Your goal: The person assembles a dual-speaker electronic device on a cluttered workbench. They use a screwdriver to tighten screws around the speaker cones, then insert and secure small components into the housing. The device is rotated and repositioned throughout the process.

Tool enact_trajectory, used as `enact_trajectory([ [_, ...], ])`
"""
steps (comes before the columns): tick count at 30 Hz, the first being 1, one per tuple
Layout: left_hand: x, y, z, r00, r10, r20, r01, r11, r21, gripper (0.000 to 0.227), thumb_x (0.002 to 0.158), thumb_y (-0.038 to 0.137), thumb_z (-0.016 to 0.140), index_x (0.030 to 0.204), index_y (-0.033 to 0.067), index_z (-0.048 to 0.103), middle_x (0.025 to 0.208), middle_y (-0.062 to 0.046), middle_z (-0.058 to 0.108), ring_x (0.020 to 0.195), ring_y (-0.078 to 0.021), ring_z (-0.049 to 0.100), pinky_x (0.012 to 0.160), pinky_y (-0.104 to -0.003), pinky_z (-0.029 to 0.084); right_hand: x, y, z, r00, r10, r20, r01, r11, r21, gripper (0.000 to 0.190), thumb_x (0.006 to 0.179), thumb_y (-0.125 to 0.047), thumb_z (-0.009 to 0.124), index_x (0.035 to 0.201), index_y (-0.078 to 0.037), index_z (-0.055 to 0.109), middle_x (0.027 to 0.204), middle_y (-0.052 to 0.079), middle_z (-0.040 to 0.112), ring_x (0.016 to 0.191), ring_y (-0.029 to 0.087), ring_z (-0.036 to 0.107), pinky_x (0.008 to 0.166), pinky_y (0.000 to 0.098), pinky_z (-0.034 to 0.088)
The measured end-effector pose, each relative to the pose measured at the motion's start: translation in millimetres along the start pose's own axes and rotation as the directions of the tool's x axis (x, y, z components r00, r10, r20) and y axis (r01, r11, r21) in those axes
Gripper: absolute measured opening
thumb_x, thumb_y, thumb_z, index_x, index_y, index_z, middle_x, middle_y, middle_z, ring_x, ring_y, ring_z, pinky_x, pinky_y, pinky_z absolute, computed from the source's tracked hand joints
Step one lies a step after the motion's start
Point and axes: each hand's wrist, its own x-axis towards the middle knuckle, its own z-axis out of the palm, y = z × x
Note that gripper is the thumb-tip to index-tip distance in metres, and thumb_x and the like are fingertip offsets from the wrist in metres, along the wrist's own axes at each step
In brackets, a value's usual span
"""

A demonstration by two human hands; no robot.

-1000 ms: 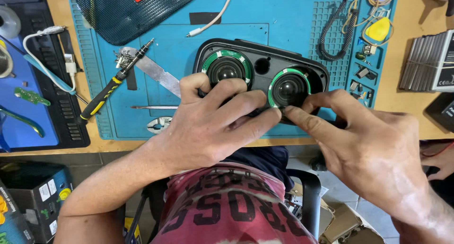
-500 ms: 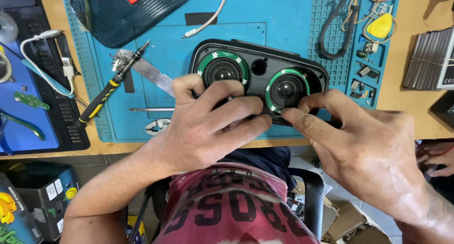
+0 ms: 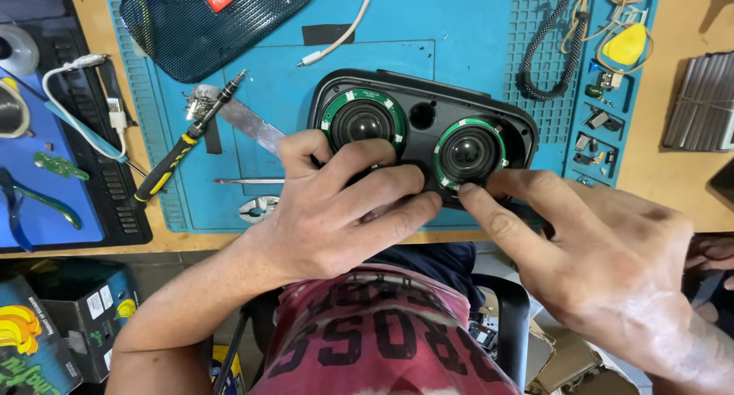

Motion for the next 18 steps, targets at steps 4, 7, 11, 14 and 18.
enact_trajectory([
  [4,-0.5,0.0,-0.8,1.000,-0.008,0.019,0.008,0.999,-0.032,0.012,0.105,0.012,0.066,0.102,0.0195,0.075,0.106,0.002,0.070,0.093,-0.0243,0.066,0.076,-0.041,0.026,2.0,2.8,-0.9,0.999,-0.031,0.006,0.031,0.999,-0.034,0.040,0.100,0.004,0.058,0.121,-0.024,0.077,0.111,0.000,0.075,0.061,0.016,0.063,0.045,0.0292,0.034],
  [7,0.1,-0.5,-2.2,1.000,0.006,0.030,-0.005,0.999,-0.045,0.012,0.105,0.012,0.065,0.102,0.0182,0.075,0.106,0.002,0.070,0.094,-0.0258,0.066,0.074,-0.042,0.026,4.9,4.7,-1.5,0.998,-0.052,-0.024,0.052,0.999,0.000,0.034,0.103,0.003,0.062,0.119,-0.022,0.078,0.108,0.002,0.076,0.065,0.017,0.065,0.047,0.0299,0.039],
  [11,0.2,-0.9,-1.3,1.000,0.024,-0.003,-0.024,0.999,-0.040,0.014,0.105,0.009,0.066,0.099,0.0171,0.075,0.106,0.003,0.070,0.092,-0.0253,0.067,0.076,-0.041,0.025,5.2,4.3,-2.0,0.998,-0.040,-0.041,0.044,0.995,0.093,0.034,0.102,0.004,0.059,0.116,-0.020,0.078,0.106,0.004,0.075,0.067,0.022,0.063,0.052,0.0322,0.040],
  [14,-2.1,-0.3,0.0,1.000,0.015,0.004,-0.015,0.999,-0.053,0.015,0.105,0.007,0.063,0.101,0.0162,0.075,0.107,0.002,0.069,0.094,-0.0264,0.067,0.075,-0.042,0.026,3.7,1.8,0.2,0.999,-0.028,-0.033,0.031,0.996,0.084,0.041,0.100,0.007,0.057,0.119,-0.022,0.078,0.106,0.005,0.075,0.069,0.023,0.064,0.052,0.0332,0.041],
  [18,-1.9,0.1,-1.9,1.000,0.007,0.001,-0.007,0.998,-0.068,0.013,0.106,0.008,0.065,0.101,0.0156,0.074,0.107,0.000,0.069,0.095,-0.0266,0.067,0.078,-0.042,0.026,2.9,-2.0,2.7,0.999,-0.013,-0.041,0.018,0.992,0.127,0.030,0.103,0.002,0.062,0.121,-0.018,0.077,0.107,0.007,0.073,0.075,0.024,0.067,0.055,0.0345,0.046],
])
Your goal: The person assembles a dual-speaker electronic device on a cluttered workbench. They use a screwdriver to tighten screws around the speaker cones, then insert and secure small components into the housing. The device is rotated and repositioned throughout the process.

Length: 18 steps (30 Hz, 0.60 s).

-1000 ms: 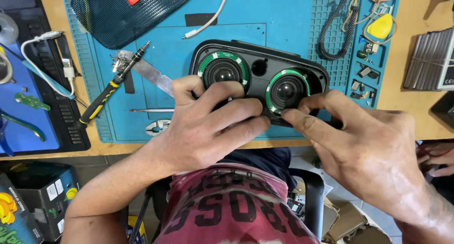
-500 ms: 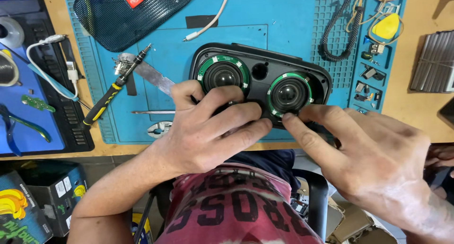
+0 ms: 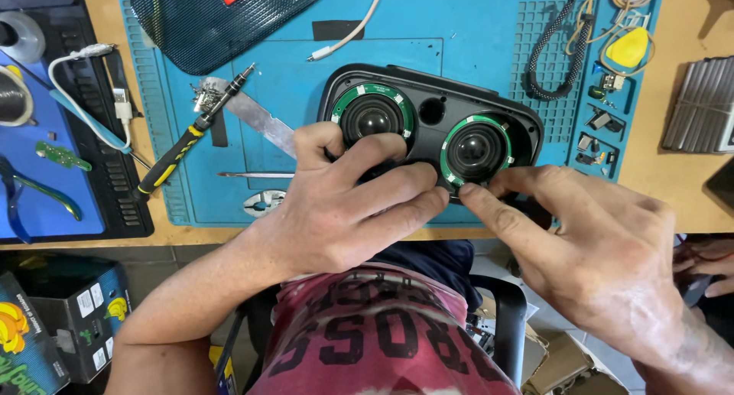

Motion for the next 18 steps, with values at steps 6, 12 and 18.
enact_trajectory([
  [6,1.0,0.3,-1.4,1.000,-0.011,-0.006,0.011,1.000,-0.009,0.010,0.106,0.007,0.066,0.102,0.0150,0.070,0.106,0.001,0.069,0.094,-0.0240,0.066,0.078,-0.040,0.025,0.1,-2.8,-2.2,1.000,0.002,0.012,-0.002,1.000,-0.003,0.031,0.105,0.001,0.058,0.124,-0.017,0.076,0.109,0.007,0.072,0.073,0.022,0.065,0.053,0.0321,0.042],
  [12,2.7,-0.5,-1.9,1.000,-0.004,-0.023,0.004,1.000,0.002,0.010,0.106,0.006,0.068,0.100,0.0139,0.067,0.104,0.001,0.068,0.089,-0.0230,0.065,0.077,-0.039,0.024,-3.2,-2.4,1.3,0.997,0.067,0.050,-0.068,0.997,0.031,0.026,0.106,-0.004,0.062,0.123,-0.018,0.076,0.112,0.005,0.072,0.073,0.022,0.063,0.052,0.0346,0.042],
  [18,0.9,-1.7,-0.1,1.000,-0.001,-0.026,0.001,1.000,0.016,0.009,0.105,0.008,0.069,0.100,0.0150,0.069,0.104,0.003,0.069,0.089,-0.0222,0.065,0.077,-0.038,0.024,-1.1,-2.8,0.1,0.999,0.006,0.031,-0.005,0.999,-0.045,0.033,0.105,0.004,0.058,0.125,-0.016,0.075,0.108,0.005,0.071,0.065,0.020,0.059,0.050,0.0320,0.038],
])
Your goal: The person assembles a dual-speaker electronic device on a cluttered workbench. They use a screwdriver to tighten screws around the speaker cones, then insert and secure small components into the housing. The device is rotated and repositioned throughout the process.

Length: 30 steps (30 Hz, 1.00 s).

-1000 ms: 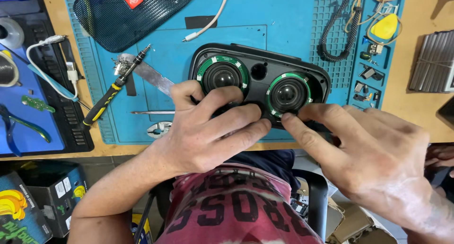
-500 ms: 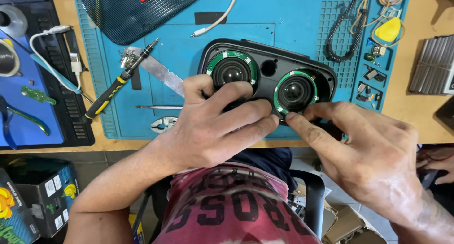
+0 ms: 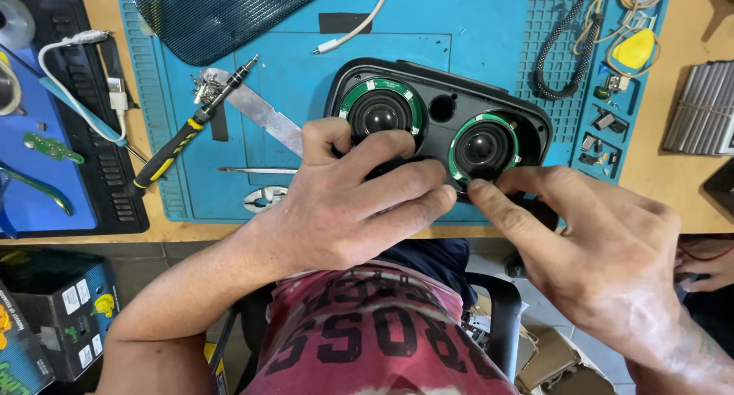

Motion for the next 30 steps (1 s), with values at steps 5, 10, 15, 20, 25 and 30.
enact_trajectory([
  [5,-3.1,-0.9,1.6,1.000,-0.009,0.018,0.009,1.000,-0.004,0.006,0.106,0.013,0.072,0.102,0.0178,0.070,0.109,0.002,0.069,0.091,-0.0231,0.068,0.077,-0.040,0.026,-4.0,-0.8,0.4,0.999,-0.029,0.035,0.033,0.994,-0.105,0.039,0.105,0.006,0.059,0.133,-0.017,0.074,0.105,0.006,0.071,0.066,0.022,0.061,0.051,0.0345,0.040],
  [10,-1.9,-1.0,1.3,1.000,-0.003,0.006,0.003,1.000,-0.005,0.009,0.107,0.010,0.064,0.101,0.0168,0.067,0.107,0.002,0.068,0.090,-0.0225,0.067,0.076,-0.040,0.025,-4.1,-3.8,1.2,0.997,-0.070,0.017,0.071,0.987,-0.144,0.029,0.109,-0.005,0.058,0.129,-0.015,0.075,0.103,0.005,0.071,0.068,0.022,0.060,0.052,0.0343,0.040],
  [15,1.9,-1.3,-15.2,1.000,-0.018,-0.026,0.016,0.996,-0.091,0.013,0.106,0.001,0.062,0.099,0.0090,0.069,0.103,-0.005,0.070,0.092,-0.0229,0.069,0.076,-0.040,0.022,-6.1,-2.6,0.3,0.998,-0.055,-0.035,0.051,0.991,-0.121,0.044,0.101,0.014,0.057,0.125,-0.016,0.077,0.106,0.004,0.072,0.069,0.022,0.062,0.054,0.0313,0.042],
  [20,-12.9,-6.5,-37.1,0.987,-0.156,-0.035,0.154,0.987,-0.053,0.006,0.104,0.010,0.071,0.102,0.0043,0.070,0.113,-0.008,0.070,0.099,-0.0292,0.070,0.085,-0.045,0.025,-16.8,-4.4,-3.3,0.988,0.146,-0.055,-0.145,0.989,0.023,0.021,0.110,-0.004,0.075,0.125,-0.015,0.084,0.108,0.010,0.075,0.081,0.026,0.068,0.060,0.0343,0.044],
  [25,-16.7,-5.6,-31.0,0.986,-0.158,-0.058,0.160,0.987,0.029,0.009,0.106,0.010,0.064,0.097,0.0098,0.066,0.111,-0.004,0.069,0.102,-0.0250,0.068,0.085,-0.042,0.026,-0.8,-9.1,-4.0,0.989,0.150,-0.013,-0.150,0.988,-0.043,0.022,0.111,-0.008,0.079,0.129,-0.019,0.084,0.112,0.005,0.075,0.083,0.020,0.069,0.055,0.0355,0.046],
  [30,-19.7,-10.4,-24.5,0.985,-0.131,-0.110,0.142,0.985,0.102,0.024,0.104,-0.005,0.054,0.094,0.0158,0.062,0.105,0.001,0.069,0.093,-0.0183,0.067,0.082,-0.040,0.023,24.4,-20.8,-9.4,0.999,0.041,-0.036,-0.041,0.999,0.003,0.011,0.109,-0.009,0.077,0.116,-0.013,0.084,0.103,0.004,0.075,0.071,0.018,0.064,0.053,0.0302,0.041],
])
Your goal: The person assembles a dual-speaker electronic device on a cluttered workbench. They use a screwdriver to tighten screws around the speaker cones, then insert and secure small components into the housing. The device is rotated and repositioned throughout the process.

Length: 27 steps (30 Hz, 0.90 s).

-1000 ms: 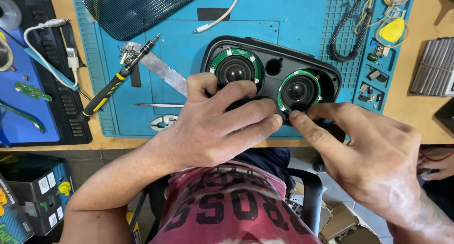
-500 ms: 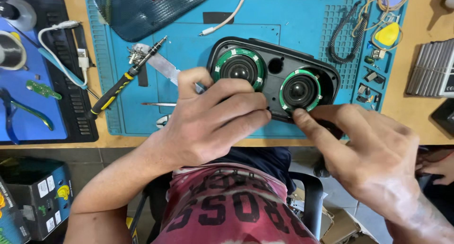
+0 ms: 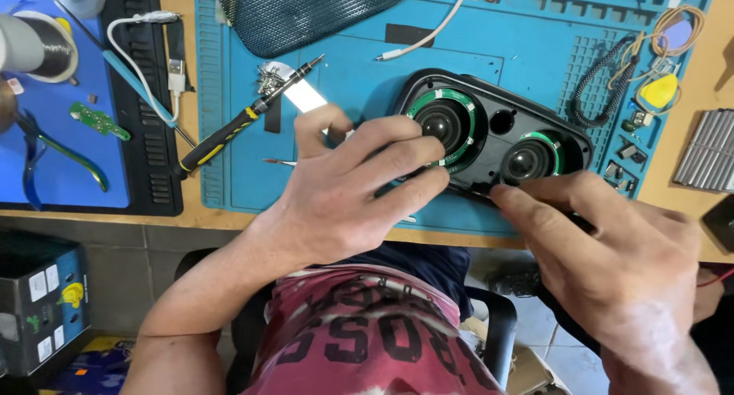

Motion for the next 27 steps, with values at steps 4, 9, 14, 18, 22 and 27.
enact_trajectory([
  [4,-3.5,-3.6,-1.7,0.999,0.039,0.005,-0.039,0.999,0.011,0.022,0.100,-0.004,0.061,0.100,0.0174,0.066,0.106,0.001,0.069,0.100,-0.0176,0.070,0.080,-0.040,0.024,3.7,-4.5,3.8,0.998,-0.009,0.060,0.010,1.000,-0.010,0.026,0.108,0.001,0.065,0.118,-0.017,0.081,0.107,0.005,0.074,0.074,0.022,0.065,0.056,0.0334,0.048],
  [9,-4.6,-4.1,-4.7,0.998,0.061,0.032,-0.062,0.997,0.048,0.020,0.101,0.000,0.060,0.102,0.0188,0.067,0.106,0.002,0.067,0.104,-0.0170,0.071,0.080,-0.040,0.027,1.0,-5.3,8.7,0.999,0.021,0.039,-0.019,0.999,-0.028,0.029,0.109,0.003,0.065,0.119,-0.019,0.081,0.107,0.004,0.074,0.075,0.020,0.065,0.055,0.0309,0.045],
  [14,-3.7,-3.1,-3.9,0.996,0.086,0.033,-0.089,0.993,0.083,0.013,0.098,0.003,0.066,0.095,0.0153,0.066,0.100,0.000,0.068,0.100,-0.0187,0.071,0.076,-0.040,0.028,-2.8,-4.2,11.1,0.994,0.068,0.081,-0.061,0.994,-0.087,0.038,0.106,0.006,0.068,0.125,-0.023,0.081,0.107,-0.001,0.071,0.068,0.017,0.061,0.048,0.0311,0.040],
  [18,-2.3,-4.3,-4.3,0.997,0.060,0.039,-0.061,0.998,0.022,0.018,0.100,-0.005,0.064,0.097,0.0126,0.064,0.100,-0.002,0.066,0.100,-0.0198,0.068,0.076,-0.041,0.027,0.4,-2.4,8.5,0.994,0.045,0.100,-0.041,0.998,-0.044,0.041,0.105,0.011,0.062,0.125,-0.019,0.081,0.102,0.001,0.069,0.071,0.016,0.062,0.047,0.0309,0.042],
  [22,-3.0,-4.8,-3.8,0.997,0.056,0.055,-0.055,0.998,-0.018,0.020,0.099,-0.009,0.062,0.098,0.0104,0.063,0.102,-0.004,0.065,0.101,-0.0217,0.068,0.074,-0.042,0.027,-0.9,-0.8,9.3,0.988,0.068,0.135,-0.068,0.998,-0.003,0.031,0.106,0.004,0.072,0.125,-0.019,0.080,0.098,-0.001,0.065,0.068,0.015,0.058,0.044,0.0336,0.042],
  [27,-2.8,-5.4,-3.4,0.997,0.061,0.057,-0.059,0.998,-0.034,0.020,0.099,-0.010,0.056,0.100,0.0083,0.063,0.101,-0.006,0.064,0.099,-0.0228,0.068,0.072,-0.042,0.026,-0.8,-3.0,10.8,0.990,0.059,0.132,-0.064,0.997,0.037,0.041,0.102,0.015,0.066,0.126,-0.016,0.079,0.100,0.003,0.066,0.073,0.017,0.062,0.045,0.0328,0.042],
])
